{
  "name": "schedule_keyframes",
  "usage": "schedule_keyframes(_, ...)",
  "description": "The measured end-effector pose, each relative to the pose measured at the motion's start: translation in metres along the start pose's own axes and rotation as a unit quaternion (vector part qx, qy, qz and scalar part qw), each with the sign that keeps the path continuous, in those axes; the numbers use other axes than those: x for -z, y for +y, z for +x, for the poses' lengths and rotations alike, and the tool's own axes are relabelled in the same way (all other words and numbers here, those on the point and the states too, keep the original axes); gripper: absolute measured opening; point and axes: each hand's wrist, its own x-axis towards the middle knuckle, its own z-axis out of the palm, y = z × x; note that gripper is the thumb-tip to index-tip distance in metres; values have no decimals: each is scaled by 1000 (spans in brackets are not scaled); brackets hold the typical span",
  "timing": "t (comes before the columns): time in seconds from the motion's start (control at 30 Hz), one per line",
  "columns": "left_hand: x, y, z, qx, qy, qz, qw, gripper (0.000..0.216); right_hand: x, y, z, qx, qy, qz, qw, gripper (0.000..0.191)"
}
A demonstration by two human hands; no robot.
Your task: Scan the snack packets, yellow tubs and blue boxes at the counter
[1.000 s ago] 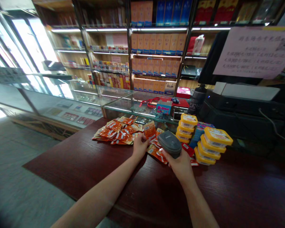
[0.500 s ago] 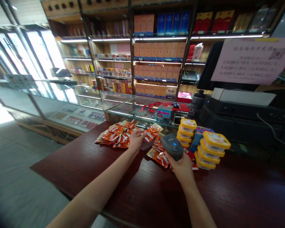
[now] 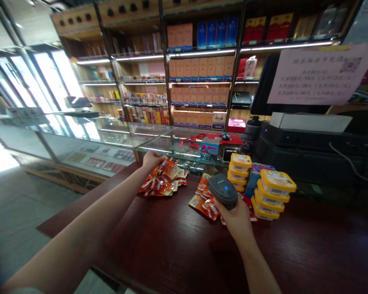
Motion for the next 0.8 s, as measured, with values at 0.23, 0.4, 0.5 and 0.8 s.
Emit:
schedule_keyframes(0.23,-1,-16,5,-24,15,94,995,19,0,-3,-1,-4,1,4,1000,40)
schedule_keyframes(0.4,6,-8,-11,-152,-44,233,960,26,1,0,1,3,4,-9,1000,44)
schedule_keyframes(0.5,3,0,-33,-214,-152,268,927,24,1,2,2,5,6,-23,1000,41)
schedule_keyframes(0.8,-9,0,-71,-310,-119,229,915,17,6,7,9,1,30,2,1000,39)
